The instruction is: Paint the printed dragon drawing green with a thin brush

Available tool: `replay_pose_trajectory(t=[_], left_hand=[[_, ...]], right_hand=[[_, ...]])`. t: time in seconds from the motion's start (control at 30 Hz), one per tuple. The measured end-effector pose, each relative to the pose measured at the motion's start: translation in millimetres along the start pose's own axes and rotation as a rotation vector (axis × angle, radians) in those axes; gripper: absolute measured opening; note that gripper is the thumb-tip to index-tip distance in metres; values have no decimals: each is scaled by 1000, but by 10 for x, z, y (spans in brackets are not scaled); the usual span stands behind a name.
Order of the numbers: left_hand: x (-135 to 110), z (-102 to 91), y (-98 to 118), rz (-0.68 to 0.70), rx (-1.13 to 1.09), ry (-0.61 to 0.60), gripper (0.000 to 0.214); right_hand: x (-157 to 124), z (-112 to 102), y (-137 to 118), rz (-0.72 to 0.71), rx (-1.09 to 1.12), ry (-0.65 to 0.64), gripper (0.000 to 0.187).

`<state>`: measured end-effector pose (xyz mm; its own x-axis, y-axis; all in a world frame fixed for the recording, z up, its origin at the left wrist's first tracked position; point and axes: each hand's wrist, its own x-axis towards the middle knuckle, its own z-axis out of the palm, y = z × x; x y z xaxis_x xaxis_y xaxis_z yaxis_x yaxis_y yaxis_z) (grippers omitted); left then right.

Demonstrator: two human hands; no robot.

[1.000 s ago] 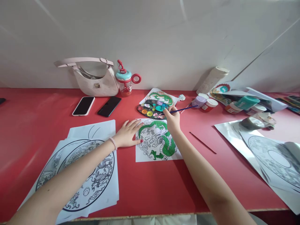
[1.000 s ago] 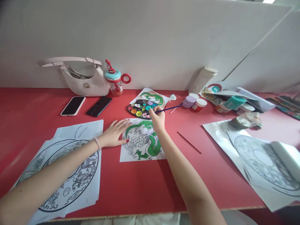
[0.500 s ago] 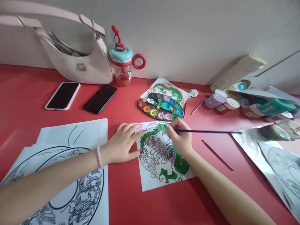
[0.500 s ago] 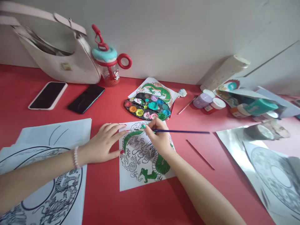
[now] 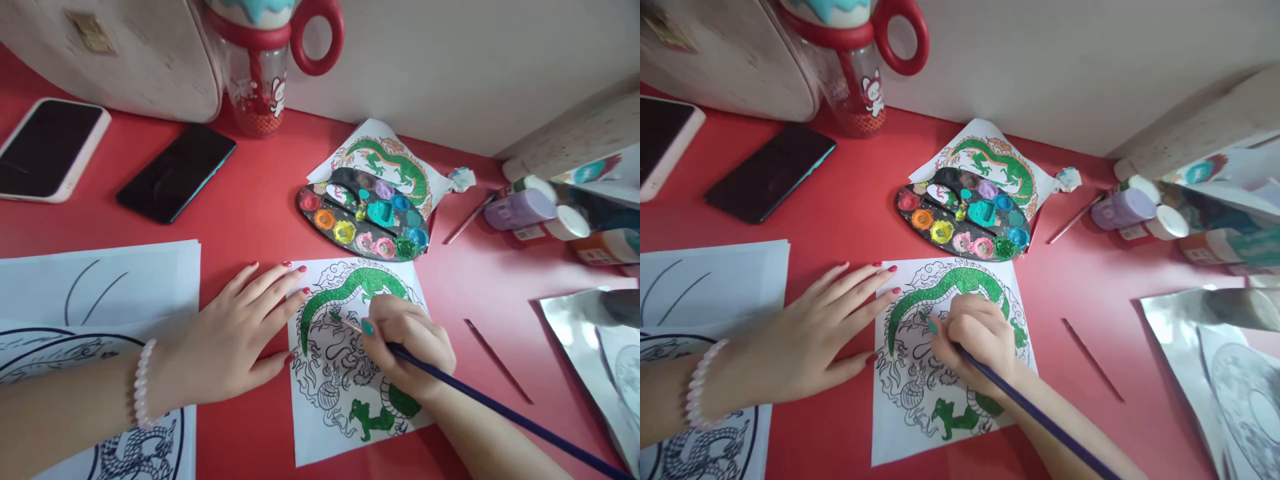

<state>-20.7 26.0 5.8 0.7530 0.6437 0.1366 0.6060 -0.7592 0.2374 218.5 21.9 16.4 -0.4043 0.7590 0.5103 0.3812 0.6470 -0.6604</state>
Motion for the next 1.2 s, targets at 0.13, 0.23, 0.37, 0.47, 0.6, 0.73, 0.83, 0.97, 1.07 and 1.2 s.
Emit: replay_pose_trajectory(t=[0.13, 0.23, 0.37, 0.47, 0.6, 0.73, 0.83, 0.97, 1.07, 1.2], left_hand=[[24, 3, -6, -23, -27, -65, 57], [24, 3, -9, -30, -34, -79, 56], [19, 9, -20, -32, -35, -82, 57], [19, 16, -26, -32, -44, -81, 56], [19, 17, -20, -33, -56, -77, 56], [25, 13, -17, -37, -66, -58, 55], [32, 16, -23, -29, -69, -51, 55], [29, 23, -30, -28, -82, -58, 55], [22, 24, -27, -35, -91, -60, 56], [20, 21, -23, -39, -84, -80, 57]], right_hand=[[-1, -5, 10, -6, -24, 2, 28], [9, -6, 17, -25, -48, 17, 24], [21, -13, 15, -15, -68, 3, 22], [26, -19, 6, -16, -87, 9, 21], [29, -23, 0, -4, -94, 5, 21], [35, -20, 2, 11, -89, -17, 21], [42, -20, -4, 21, -79, -41, 20], [36, -23, -17, 8, -104, -35, 19], [26, -20, -21, 4, -110, -18, 20], [21, -17, -16, 37, -112, -47, 22]])
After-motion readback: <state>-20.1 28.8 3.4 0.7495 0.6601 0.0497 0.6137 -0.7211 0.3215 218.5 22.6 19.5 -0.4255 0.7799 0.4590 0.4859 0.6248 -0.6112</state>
